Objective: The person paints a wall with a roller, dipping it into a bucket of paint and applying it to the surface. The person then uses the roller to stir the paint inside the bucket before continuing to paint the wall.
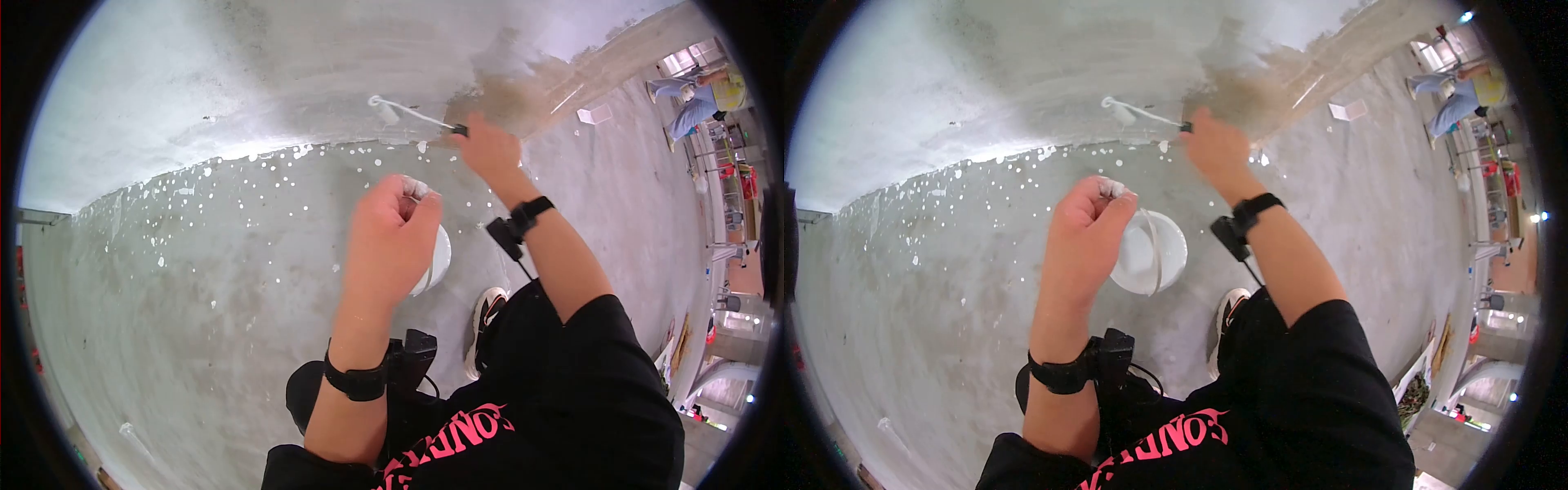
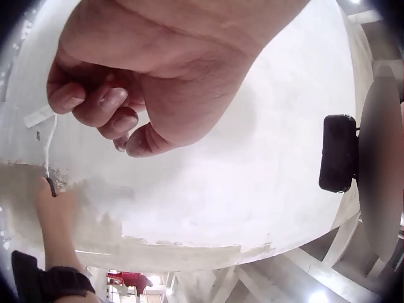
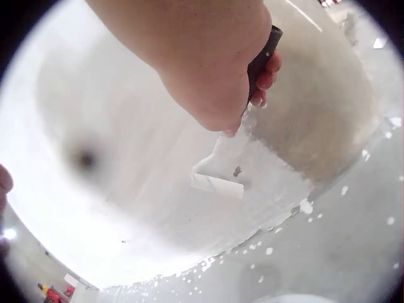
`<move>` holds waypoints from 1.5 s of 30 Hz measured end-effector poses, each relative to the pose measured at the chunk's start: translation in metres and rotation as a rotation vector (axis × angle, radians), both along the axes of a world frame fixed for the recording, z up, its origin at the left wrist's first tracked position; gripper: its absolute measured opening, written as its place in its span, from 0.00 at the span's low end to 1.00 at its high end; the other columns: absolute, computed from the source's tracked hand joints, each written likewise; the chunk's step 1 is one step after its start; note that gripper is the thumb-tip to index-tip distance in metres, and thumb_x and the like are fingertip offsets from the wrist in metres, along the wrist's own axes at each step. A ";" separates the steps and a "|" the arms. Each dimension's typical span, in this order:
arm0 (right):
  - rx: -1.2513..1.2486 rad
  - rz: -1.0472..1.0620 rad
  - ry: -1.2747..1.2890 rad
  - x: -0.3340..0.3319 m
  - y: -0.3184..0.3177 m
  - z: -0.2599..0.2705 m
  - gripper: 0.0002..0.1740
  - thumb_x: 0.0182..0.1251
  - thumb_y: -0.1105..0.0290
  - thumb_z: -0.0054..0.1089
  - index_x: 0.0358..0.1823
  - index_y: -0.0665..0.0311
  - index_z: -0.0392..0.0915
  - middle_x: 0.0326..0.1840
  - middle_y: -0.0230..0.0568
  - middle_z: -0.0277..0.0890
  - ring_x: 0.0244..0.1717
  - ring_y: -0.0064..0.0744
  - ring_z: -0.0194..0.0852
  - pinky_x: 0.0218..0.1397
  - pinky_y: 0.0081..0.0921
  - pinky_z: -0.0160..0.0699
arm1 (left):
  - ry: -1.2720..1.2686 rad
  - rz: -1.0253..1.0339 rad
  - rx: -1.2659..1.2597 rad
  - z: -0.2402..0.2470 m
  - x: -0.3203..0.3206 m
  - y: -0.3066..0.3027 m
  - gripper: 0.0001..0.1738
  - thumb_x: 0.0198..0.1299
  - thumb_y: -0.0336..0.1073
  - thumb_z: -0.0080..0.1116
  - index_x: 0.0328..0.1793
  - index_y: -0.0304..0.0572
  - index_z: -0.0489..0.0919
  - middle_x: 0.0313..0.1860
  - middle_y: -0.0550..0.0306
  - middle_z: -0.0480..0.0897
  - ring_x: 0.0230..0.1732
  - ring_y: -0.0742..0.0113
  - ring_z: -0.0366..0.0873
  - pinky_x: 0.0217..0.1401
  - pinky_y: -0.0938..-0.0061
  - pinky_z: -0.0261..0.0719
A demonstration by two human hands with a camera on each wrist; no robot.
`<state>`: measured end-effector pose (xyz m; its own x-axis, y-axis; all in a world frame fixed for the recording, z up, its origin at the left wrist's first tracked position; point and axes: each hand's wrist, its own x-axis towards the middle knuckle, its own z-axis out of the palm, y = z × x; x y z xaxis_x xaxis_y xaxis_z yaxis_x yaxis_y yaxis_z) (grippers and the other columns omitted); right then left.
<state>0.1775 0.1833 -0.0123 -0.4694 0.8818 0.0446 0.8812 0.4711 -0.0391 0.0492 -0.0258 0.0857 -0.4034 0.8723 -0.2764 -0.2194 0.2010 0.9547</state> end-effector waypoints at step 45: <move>0.072 0.348 -0.137 0.065 0.038 0.034 0.11 0.59 0.57 0.65 0.34 0.57 0.83 0.38 0.35 0.78 0.44 0.42 0.79 0.44 0.41 0.77 | 0.208 -0.131 -0.061 0.001 0.022 -0.004 0.07 0.61 0.32 0.57 0.37 0.34 0.75 0.22 0.63 0.76 0.25 0.79 0.68 0.28 0.78 0.67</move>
